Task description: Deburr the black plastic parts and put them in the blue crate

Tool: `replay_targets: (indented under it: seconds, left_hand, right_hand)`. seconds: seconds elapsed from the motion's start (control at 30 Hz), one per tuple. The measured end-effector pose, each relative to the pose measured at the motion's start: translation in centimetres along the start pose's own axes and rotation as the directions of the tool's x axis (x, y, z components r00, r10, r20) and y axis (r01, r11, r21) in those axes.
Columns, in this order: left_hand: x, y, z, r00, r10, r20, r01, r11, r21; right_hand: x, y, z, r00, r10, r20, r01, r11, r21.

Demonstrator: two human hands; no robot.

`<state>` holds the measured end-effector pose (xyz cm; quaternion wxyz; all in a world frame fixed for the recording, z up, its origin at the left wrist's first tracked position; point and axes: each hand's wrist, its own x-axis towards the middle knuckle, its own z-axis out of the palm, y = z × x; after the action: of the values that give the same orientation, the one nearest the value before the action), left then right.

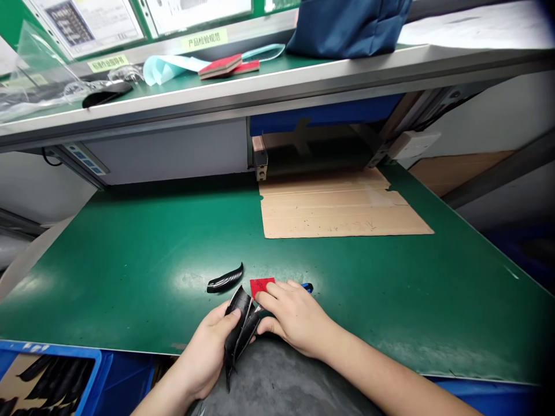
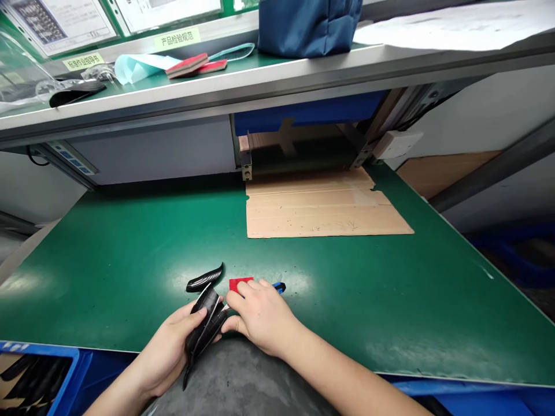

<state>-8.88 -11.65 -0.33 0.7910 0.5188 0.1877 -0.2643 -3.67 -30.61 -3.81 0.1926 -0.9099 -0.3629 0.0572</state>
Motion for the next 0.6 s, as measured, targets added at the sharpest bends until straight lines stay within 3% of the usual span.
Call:
replay_targets:
  seconds: [0.23,0.37,0.6]
  left_hand:
    - [-0.6,0.4,0.0,1.0,0.016,0.027,-0.019,0.994,0.111]
    - [-0.6,0.1,0.0,0.995,0.092,0.036,-0.097,0.979,0.179]
    - [-1.3,0.6,0.3,0.996,0.086,0.001,-0.086,0.995,0.053]
  right_hand:
    - [0.4,0.0,-0.3,0.998,-0.026,-0.055,0.017,0.988,-0.156]
    - [0.2,-0.2,-0.4,0.995,-0.062,-0.082,0.046,0.982,-0.185]
    - [0.3,-0.5,-1.1,0.994,-0.09,-0.055,0.078,0.978,-0.191]
